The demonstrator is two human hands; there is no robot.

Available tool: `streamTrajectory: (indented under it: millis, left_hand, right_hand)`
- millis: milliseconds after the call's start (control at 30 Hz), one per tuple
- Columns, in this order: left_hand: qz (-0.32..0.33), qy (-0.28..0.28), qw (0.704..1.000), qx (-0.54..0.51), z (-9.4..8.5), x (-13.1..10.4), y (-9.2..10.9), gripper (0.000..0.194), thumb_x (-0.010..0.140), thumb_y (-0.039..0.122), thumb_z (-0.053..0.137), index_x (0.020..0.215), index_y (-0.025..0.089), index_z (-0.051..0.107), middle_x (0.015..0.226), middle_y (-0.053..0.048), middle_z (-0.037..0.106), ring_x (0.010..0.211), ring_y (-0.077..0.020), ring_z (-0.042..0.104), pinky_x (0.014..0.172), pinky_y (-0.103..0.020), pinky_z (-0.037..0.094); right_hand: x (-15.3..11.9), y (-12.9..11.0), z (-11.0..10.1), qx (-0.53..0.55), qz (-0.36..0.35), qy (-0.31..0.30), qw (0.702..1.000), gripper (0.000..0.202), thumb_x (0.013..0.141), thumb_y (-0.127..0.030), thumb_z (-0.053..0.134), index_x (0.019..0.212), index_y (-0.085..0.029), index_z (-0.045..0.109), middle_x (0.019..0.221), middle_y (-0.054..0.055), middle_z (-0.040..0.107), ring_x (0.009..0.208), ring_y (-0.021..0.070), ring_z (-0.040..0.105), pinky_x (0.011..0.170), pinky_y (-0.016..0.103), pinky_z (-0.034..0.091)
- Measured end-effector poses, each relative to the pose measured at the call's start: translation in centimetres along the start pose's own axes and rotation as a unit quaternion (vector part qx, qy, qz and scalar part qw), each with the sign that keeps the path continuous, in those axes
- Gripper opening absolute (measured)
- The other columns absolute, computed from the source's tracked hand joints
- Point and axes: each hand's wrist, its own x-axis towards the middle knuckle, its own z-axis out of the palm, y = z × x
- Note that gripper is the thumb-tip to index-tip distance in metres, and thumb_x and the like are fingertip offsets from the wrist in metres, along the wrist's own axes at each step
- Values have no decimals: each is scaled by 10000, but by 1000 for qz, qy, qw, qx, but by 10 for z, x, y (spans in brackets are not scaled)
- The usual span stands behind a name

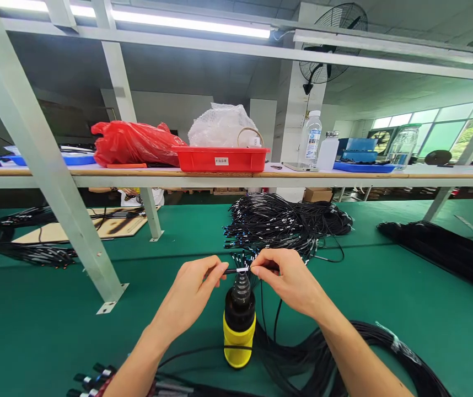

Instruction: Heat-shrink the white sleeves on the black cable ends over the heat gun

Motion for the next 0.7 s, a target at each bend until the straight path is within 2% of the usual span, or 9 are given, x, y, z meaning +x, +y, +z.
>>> streamTrajectory:
  millis: [100, 167, 300, 700]
  left_hand:
    - [-5, 14, 1000, 9, -1, 0, 1, 425, 951, 489, 370, 661, 213, 511, 624, 32, 566, 572, -147, 489, 547, -249, 331]
    - [-10, 14, 1000, -6, -1, 0, 1, 403, 941, 482, 393, 673, 213, 525, 616, 32, 577, 569, -148, 499, 540, -248, 329]
    - [-13, 9, 999, -41, 0, 0, 0, 331, 922, 456, 448, 737, 214, 577, 651, 27, 629, 643, -163, 580, 590, -251, 375]
    - [2, 44, 997, -58, 2, 0, -2, 213, 896, 386, 529, 784, 220, 601, 737, 37, 624, 726, -153, 560, 645, -253, 382]
  right_hand:
    - [1, 1, 1, 3, 2, 7, 1000, 164, 859, -180, 567, 741, -190, 681, 687, -20, 667, 614, 123, 536, 562, 234, 364]
    - [1, 1, 1, 6, 4, 10, 1000, 156, 850, -176, 575, 739, -189, 683, 681, -21, 669, 608, 121, 541, 559, 233, 368]
    - [2, 2, 2, 10, 8, 12, 1000, 140, 831, -156, 588, 732, -188, 682, 683, -18, 678, 615, 124, 567, 561, 230, 382]
    - [4, 5, 3, 14, 14, 20, 1000, 100, 805, -149, 615, 752, -184, 693, 721, -6, 710, 651, 133, 607, 590, 235, 426]
